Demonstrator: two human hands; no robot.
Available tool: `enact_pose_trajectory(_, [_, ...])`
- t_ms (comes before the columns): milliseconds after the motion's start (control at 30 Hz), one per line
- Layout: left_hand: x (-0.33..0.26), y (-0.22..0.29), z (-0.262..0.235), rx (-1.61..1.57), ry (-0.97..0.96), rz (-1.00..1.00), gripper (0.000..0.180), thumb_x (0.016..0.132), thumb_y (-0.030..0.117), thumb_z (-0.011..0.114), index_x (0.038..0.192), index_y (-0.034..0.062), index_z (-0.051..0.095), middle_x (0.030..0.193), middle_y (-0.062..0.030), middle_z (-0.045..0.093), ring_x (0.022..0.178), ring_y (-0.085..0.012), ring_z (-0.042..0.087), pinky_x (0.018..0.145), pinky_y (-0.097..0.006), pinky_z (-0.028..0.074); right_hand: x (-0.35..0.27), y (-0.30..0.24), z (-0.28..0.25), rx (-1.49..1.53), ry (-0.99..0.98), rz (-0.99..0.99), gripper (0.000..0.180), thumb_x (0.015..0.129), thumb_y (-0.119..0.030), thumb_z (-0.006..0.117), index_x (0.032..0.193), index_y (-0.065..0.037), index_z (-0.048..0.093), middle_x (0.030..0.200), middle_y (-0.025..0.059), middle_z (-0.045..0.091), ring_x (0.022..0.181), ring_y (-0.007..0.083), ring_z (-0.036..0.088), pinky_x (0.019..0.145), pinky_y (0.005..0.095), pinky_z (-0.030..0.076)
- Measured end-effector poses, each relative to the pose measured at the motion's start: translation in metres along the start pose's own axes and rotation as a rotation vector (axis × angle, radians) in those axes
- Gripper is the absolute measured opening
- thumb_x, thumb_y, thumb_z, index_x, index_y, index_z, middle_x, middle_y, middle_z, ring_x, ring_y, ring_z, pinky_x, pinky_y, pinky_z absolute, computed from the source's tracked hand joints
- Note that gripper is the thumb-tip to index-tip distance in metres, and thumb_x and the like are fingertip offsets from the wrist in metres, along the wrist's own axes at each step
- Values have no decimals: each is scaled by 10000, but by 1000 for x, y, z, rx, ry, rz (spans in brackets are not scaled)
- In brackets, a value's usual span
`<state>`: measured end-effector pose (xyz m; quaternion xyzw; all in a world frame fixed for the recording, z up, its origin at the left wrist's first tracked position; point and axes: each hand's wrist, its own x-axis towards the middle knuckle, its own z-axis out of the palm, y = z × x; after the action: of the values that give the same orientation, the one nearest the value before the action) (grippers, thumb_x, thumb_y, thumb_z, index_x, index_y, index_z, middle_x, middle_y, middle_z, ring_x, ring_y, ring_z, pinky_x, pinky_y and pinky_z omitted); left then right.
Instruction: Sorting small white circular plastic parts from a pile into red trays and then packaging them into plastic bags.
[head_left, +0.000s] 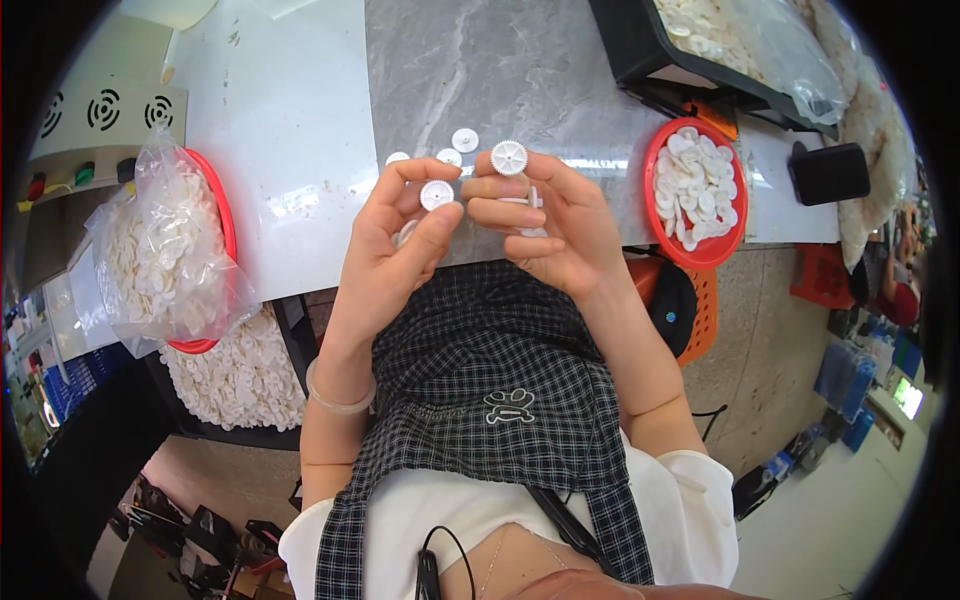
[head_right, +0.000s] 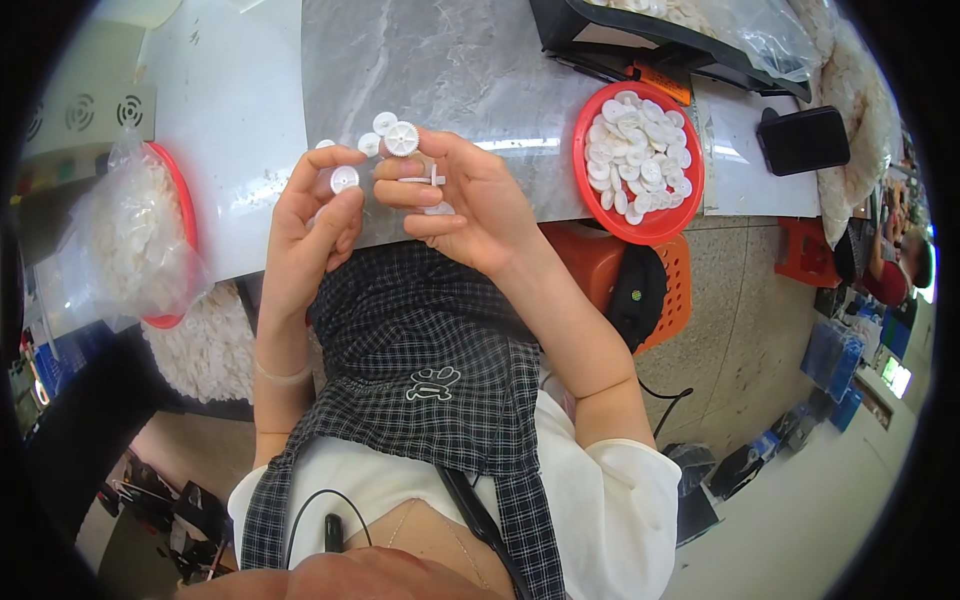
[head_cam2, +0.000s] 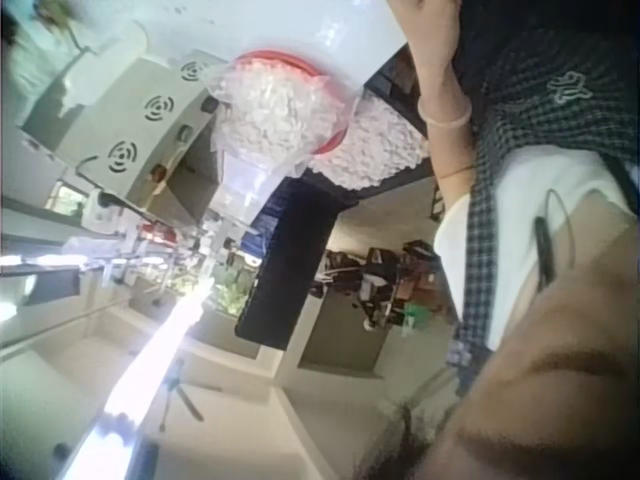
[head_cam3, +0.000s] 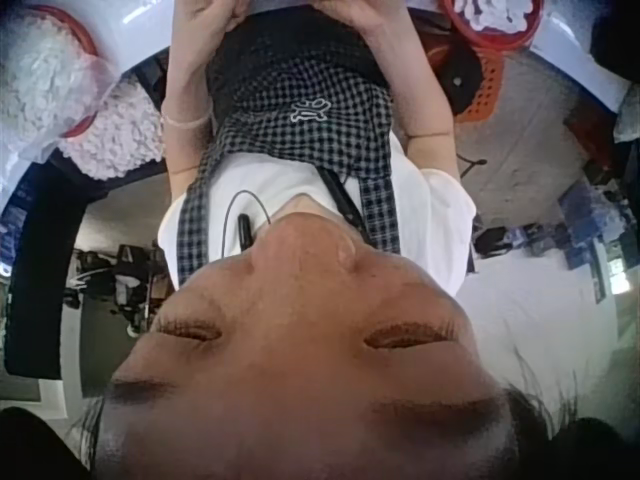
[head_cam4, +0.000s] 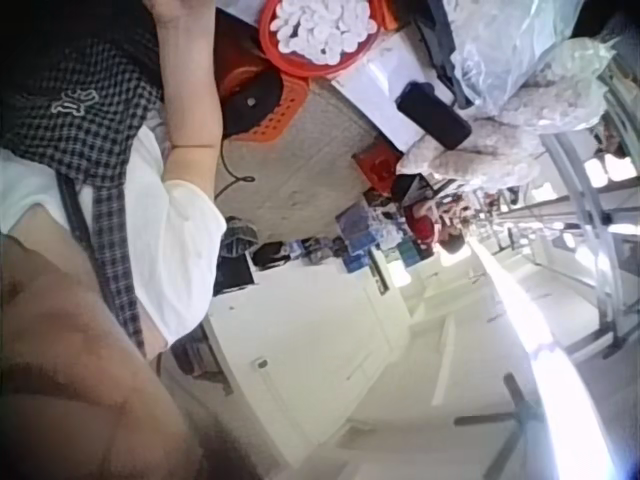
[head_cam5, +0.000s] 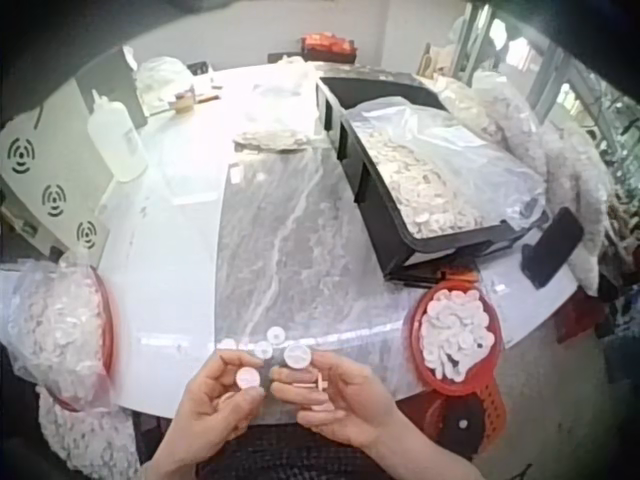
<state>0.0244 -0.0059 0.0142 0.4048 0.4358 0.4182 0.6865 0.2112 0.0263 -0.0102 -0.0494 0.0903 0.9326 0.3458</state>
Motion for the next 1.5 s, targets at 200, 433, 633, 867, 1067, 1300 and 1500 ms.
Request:
enact_pose_trajectory(200, [-5, -2, 1, 130, 11, 62, 292, 926, 54, 601, 1198, 12, 502, 924, -15, 612, 782, -50, 549, 668, -184, 422, 1, 1, 3, 0, 61, -19, 242, 1006, -213, 380, 1043, 3, 483, 840, 12, 383, 658, 61, 397, 383, 151, 323])
enact_pose_trajectory(433, [-6, 0, -2, 220, -16, 61, 276, 912, 65, 625, 1163, -1, 533, 887, -34, 626, 784, -74, 591, 711, -208, 447, -4, 4, 4, -389, 78, -280, 235, 974, -246, 406, 1033, -33, 484, 917, 45, 451, 714, 93, 436, 468, 176, 354])
enact_pose_trajectory(633, [-6, -3, -1, 170, -20, 98, 263, 915, 60, 619, 1156, -6, 536, 874, -38, 632, 796, -87, 615, 708, -214, 449, -8, -1, 5, -726, 137, -449, 246, 968, -262, 420, 1009, -39, 515, 930, 65, 483, 739, 103, 453, 478, 185, 337])
enact_pose_trajectory(867, [-7, -2, -5, 83, -38, 64, 251, 930, 69, 602, 1163, 3, 535, 860, -43, 649, 687, -44, 549, 604, -179, 408, -6, -1, 10, -993, 262, -459, 248, 996, -229, 490, 971, -8, 600, 715, -42, 395, 563, 17, 332, 461, 168, 253])
enact_pose_trajectory(1067, [-8, -4, -7, 62, -26, 44, 288, 922, 86, 621, 1191, 29, 536, 828, -33, 659, 582, -10, 441, 502, -160, 338, -5, 1, 17, -1209, 359, -437, 233, 970, -209, 554, 958, 3, 652, 656, -56, 442, 605, 9, 386, 519, 173, 307])
enact_pose_trajectory(1300, [4, -19, 6, 548, 89, 475, 418, 779, 32, 745, 1173, 52, 608, 685, 12, 567, 548, -55, 435, 534, -199, 379, -14, 11, 15, -1669, 259, -492, 156, 868, -142, 688, 915, 6, 676, 765, -10, 594, 714, 63, 496, 664, 225, 414])
enact_pose_trajectory(1500, [4, -1, -2, 726, 387, 382, 285, 802, 61, 740, 1074, 44, 655, 592, 20, 477, 545, -47, 435, 505, -222, 365, -62, -27, 37, -1924, 795, -915, 103, 870, -108, 678, 930, -25, 695, 843, 11, 641, 763, 80, 549, 700, 218, 439])
